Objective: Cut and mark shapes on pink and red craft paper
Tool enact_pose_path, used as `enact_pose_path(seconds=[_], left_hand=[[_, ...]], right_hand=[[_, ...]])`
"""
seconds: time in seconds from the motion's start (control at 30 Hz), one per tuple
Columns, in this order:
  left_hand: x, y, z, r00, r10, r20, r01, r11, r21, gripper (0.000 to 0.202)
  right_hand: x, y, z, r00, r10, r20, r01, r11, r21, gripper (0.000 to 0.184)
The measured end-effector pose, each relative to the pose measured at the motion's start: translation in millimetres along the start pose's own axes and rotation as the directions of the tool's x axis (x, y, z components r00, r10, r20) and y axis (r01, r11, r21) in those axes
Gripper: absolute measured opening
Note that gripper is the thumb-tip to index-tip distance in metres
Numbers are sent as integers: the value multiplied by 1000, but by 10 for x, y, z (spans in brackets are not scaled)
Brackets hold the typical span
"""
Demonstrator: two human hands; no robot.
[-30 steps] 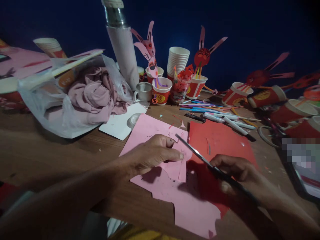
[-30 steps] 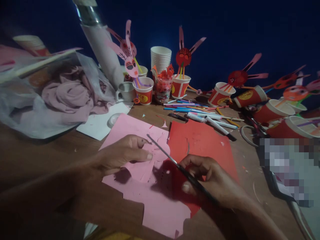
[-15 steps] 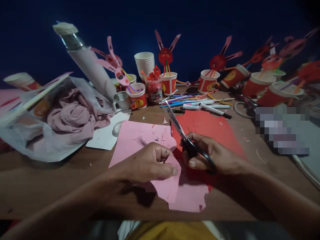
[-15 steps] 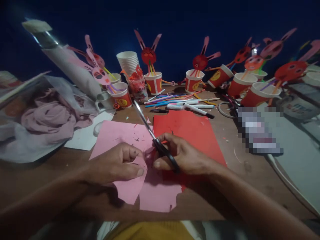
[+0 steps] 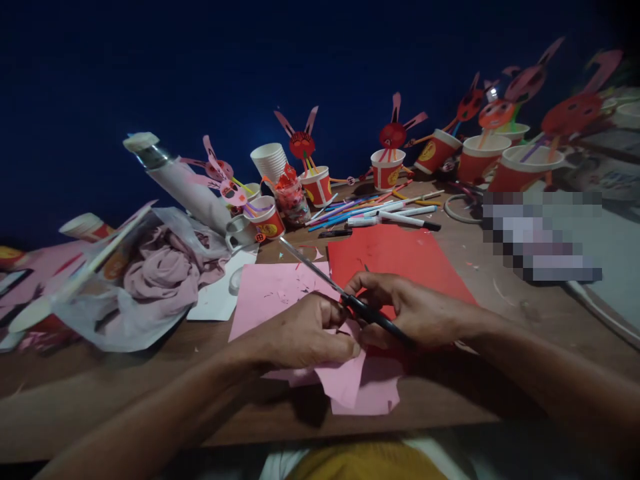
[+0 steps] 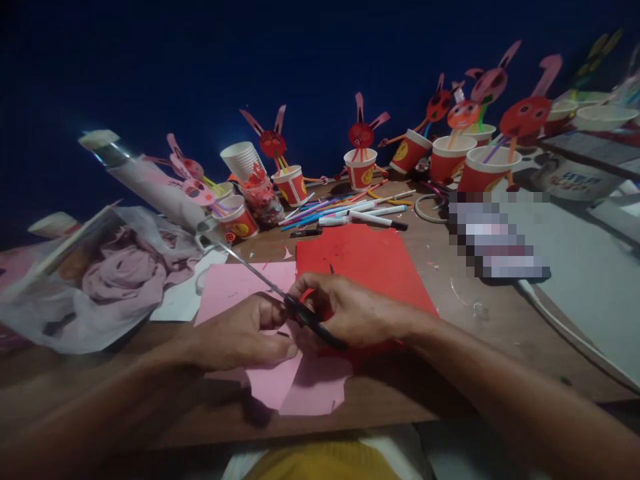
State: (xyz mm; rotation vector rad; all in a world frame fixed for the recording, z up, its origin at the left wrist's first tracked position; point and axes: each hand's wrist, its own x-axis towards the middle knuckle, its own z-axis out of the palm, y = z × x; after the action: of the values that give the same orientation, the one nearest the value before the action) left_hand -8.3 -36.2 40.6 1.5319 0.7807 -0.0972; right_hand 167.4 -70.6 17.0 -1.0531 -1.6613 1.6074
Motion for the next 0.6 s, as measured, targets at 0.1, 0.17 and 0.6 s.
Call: enact_pose_path(seconds=[0.1, 0.17, 0.6], left_hand=[[6, 47, -42, 1000, -10, 3, 10, 1000, -19, 7], [-11, 96, -105, 1000, -9, -6, 9, 999, -44, 13], [157, -130, 91, 763, -102, -638, -496, 540, -680, 13]], right_hand=[[2, -12, -15, 997, -51, -58, 50, 998, -24, 23], [8, -12, -33, 989, -100, -111, 99, 995, -10, 25], [17, -225, -181, 744, -202, -637, 305, 951, 55, 35]])
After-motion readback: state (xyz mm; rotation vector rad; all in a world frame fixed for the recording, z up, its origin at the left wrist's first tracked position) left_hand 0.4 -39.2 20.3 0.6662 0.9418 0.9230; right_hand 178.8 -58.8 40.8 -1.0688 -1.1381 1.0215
